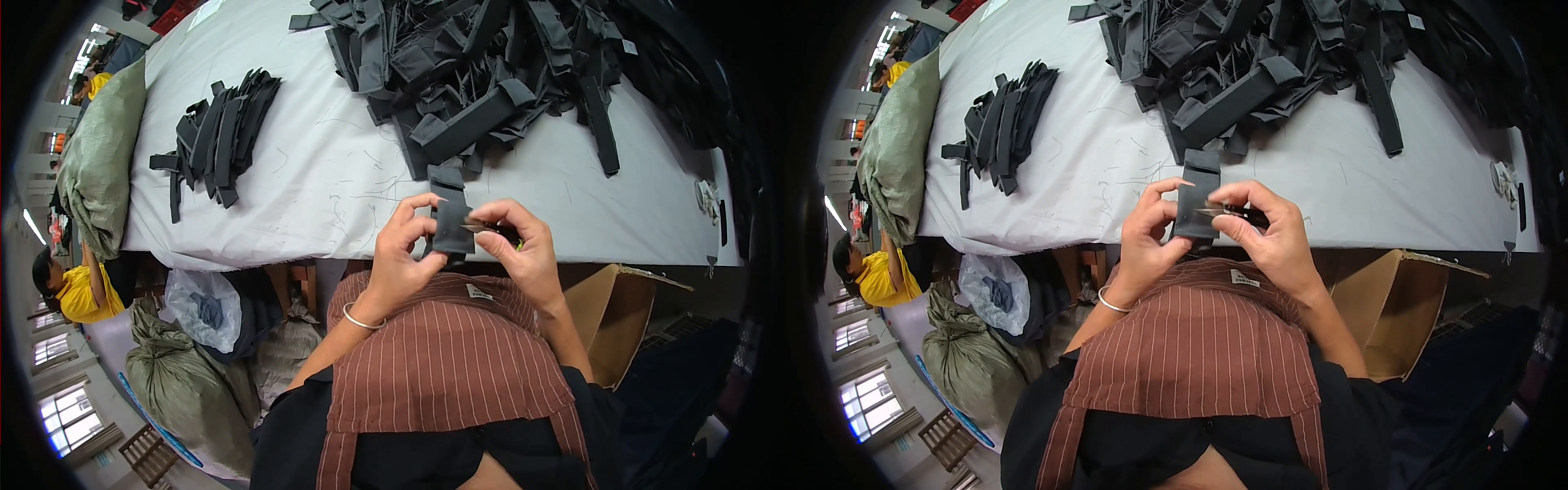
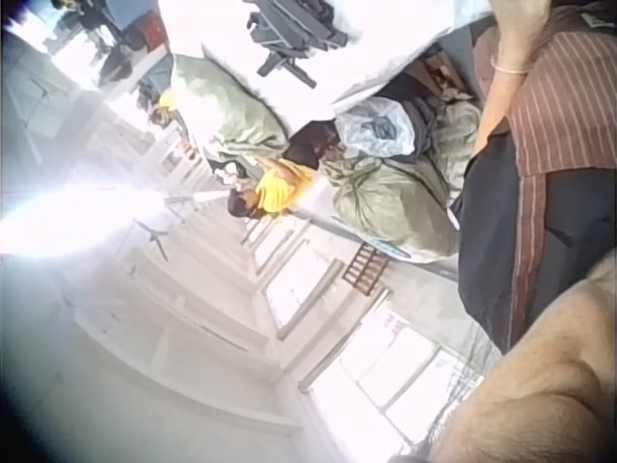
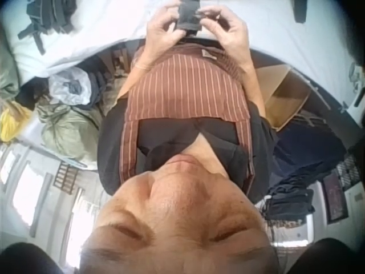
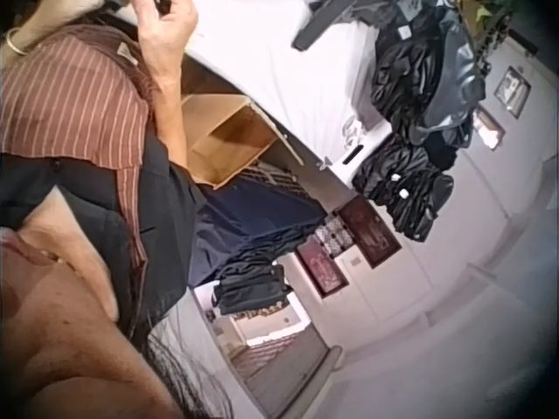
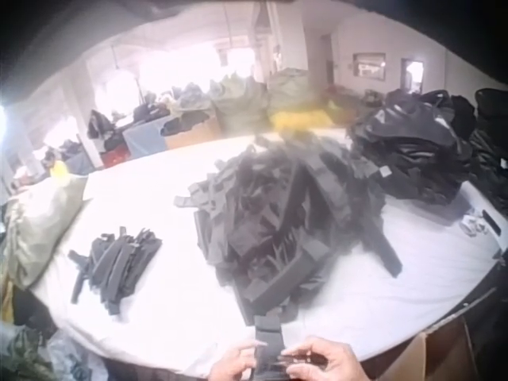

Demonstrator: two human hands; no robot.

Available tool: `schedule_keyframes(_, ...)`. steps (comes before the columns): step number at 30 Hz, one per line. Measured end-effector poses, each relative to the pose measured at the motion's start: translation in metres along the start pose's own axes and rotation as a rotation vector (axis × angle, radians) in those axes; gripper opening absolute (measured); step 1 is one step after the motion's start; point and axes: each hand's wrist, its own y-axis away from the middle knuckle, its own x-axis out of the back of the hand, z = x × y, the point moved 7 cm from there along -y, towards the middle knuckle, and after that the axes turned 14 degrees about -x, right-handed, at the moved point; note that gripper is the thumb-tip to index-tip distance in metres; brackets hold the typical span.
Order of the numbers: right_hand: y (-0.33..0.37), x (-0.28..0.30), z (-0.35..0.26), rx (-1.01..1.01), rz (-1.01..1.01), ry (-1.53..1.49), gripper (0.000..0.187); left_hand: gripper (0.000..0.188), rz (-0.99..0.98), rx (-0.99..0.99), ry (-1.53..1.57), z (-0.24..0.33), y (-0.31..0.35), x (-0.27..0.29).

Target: Trimming excess threads from black fabric straps using snips.

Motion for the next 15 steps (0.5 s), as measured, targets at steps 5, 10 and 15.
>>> schedule_keyframes(5,0.001,-0.016,-0.017,0.033,-0.169,-0.001,0.019,0.03,-0.03,-0.254,-0.025,0.034,-0.009,-0.005)
schedule_keyframes(10,-0.002,-0.023,-0.008,0.459,0.157,0.351,0.035,0.038,0.299,0.194,0.302,-0.028,0.006,0.008)
schedule_keyframes(15,0.008,-0.03,0.001,0.609,0.239,0.536,0.035,0.015,0.244,0.555,0.482,-0.053,0.023,-0.002)
